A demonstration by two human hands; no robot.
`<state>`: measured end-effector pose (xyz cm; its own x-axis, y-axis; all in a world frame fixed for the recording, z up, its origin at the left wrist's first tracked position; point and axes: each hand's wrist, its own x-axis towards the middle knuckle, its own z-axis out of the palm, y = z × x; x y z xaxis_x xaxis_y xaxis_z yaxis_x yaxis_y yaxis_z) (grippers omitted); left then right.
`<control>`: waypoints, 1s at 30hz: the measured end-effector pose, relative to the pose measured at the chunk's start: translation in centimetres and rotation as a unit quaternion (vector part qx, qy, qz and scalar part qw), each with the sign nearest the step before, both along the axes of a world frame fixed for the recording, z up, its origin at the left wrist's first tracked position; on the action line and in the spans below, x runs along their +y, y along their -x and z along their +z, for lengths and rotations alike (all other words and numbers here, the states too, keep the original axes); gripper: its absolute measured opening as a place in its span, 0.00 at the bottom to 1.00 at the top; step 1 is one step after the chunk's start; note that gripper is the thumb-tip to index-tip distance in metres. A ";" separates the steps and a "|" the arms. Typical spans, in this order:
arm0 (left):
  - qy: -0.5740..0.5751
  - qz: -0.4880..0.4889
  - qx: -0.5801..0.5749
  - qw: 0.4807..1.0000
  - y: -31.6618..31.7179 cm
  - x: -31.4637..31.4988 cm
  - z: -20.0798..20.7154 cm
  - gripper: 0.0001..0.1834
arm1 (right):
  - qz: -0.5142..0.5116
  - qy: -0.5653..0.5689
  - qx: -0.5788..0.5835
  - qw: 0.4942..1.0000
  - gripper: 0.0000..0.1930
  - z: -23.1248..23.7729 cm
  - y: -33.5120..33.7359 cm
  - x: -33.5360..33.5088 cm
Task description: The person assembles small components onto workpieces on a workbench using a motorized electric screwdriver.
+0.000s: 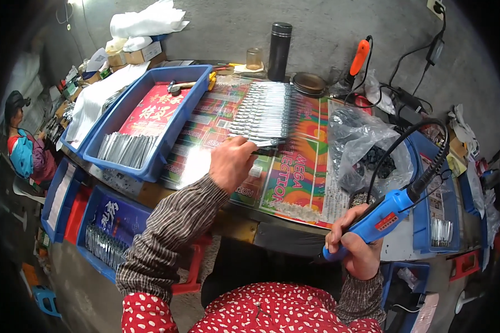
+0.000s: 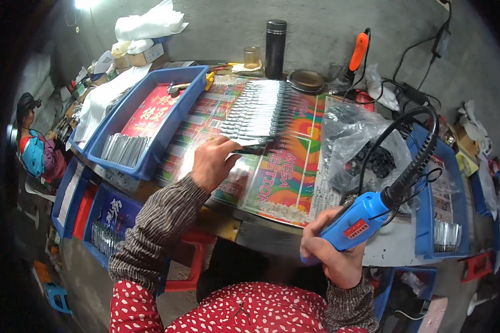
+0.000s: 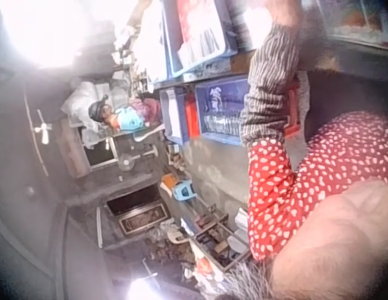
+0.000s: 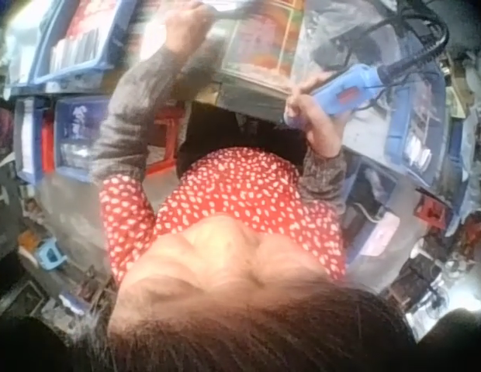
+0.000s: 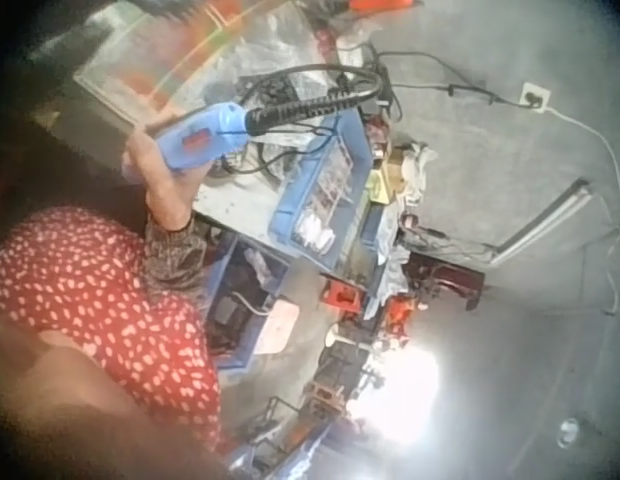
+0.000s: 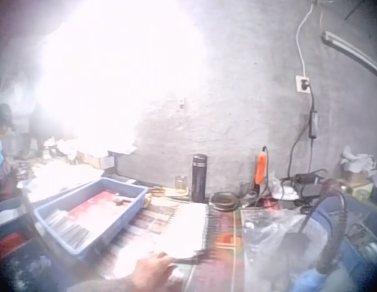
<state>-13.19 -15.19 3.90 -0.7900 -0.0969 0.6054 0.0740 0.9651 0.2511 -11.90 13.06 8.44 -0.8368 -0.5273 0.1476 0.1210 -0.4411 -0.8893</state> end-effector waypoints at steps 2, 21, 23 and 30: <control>-0.001 0.006 -0.029 1.000 1.8 0.4 0.0 0.09 | -0.003 0.008 -0.008 1.000 0.16 0.0 0.1 0.2; 0.012 0.051 -0.048 0.997 6.0 1.9 -1.4 0.10 | 0.011 0.007 -0.014 1.000 0.16 -0.8 1.5 1.0; 0.005 0.054 -0.047 0.997 6.2 2.0 -1.6 0.10 | 0.010 -0.001 -0.022 1.000 0.16 -0.6 1.4 1.0; 0.011 0.021 -0.012 1.000 7.0 1.0 -2.5 0.10 | 0.009 -0.007 -0.014 1.000 0.16 -0.5 1.5 1.2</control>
<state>-20.23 -14.16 1.40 -0.7994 -0.1178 0.5891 0.0270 0.9726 0.2311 -13.43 14.31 7.93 -0.8312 -0.5436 0.1165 0.1535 -0.4258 -0.8917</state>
